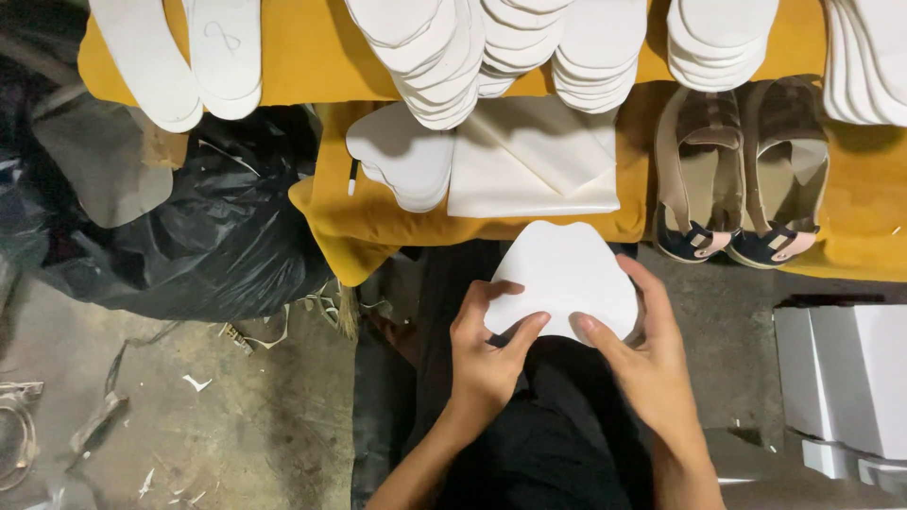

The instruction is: Packaging shoes by inserting insoles, wrapping them in paper, placing them in a box, and labeling the box.

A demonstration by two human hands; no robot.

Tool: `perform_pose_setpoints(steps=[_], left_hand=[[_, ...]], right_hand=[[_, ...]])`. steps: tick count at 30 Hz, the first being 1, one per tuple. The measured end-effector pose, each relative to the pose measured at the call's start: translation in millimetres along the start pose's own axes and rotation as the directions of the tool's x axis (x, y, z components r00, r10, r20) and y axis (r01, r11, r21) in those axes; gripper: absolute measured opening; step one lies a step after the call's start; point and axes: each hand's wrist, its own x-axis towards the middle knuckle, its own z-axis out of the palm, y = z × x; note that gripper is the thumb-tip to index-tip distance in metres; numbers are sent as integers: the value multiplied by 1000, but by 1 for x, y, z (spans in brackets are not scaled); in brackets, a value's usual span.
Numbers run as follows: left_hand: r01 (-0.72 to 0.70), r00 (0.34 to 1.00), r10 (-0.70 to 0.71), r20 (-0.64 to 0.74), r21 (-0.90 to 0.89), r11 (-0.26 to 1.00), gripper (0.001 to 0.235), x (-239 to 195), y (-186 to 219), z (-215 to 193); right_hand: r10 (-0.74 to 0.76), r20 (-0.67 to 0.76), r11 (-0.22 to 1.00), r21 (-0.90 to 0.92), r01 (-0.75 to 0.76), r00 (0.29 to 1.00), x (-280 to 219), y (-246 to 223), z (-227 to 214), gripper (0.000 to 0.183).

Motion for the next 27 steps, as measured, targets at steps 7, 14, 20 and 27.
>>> perform_pose_setpoints(steps=[7, 14, 20, 27], left_hand=[[86, 996, -91, -22, -170, 982, 28, -8, 5, 8], [93, 996, -90, 24, -306, 947, 22, -9, 7, 8], [-187, 981, 178, 72, 139, 972, 67, -7, -11, 4], [-280, 941, 335, 51, 673, 684, 76, -11, -52, 26]], right_hand=[[-111, -163, 978, 158, 137, 980, -11, -1, 8, 88], [-148, -143, 989, -23, 147, 979, -10, 7, 4, 66], [-333, -142, 892, -368, 263, 932, 4, 40, -5, 93], [-384, 30, 551, -795, 255, 923, 27, 70, 1, 80]])
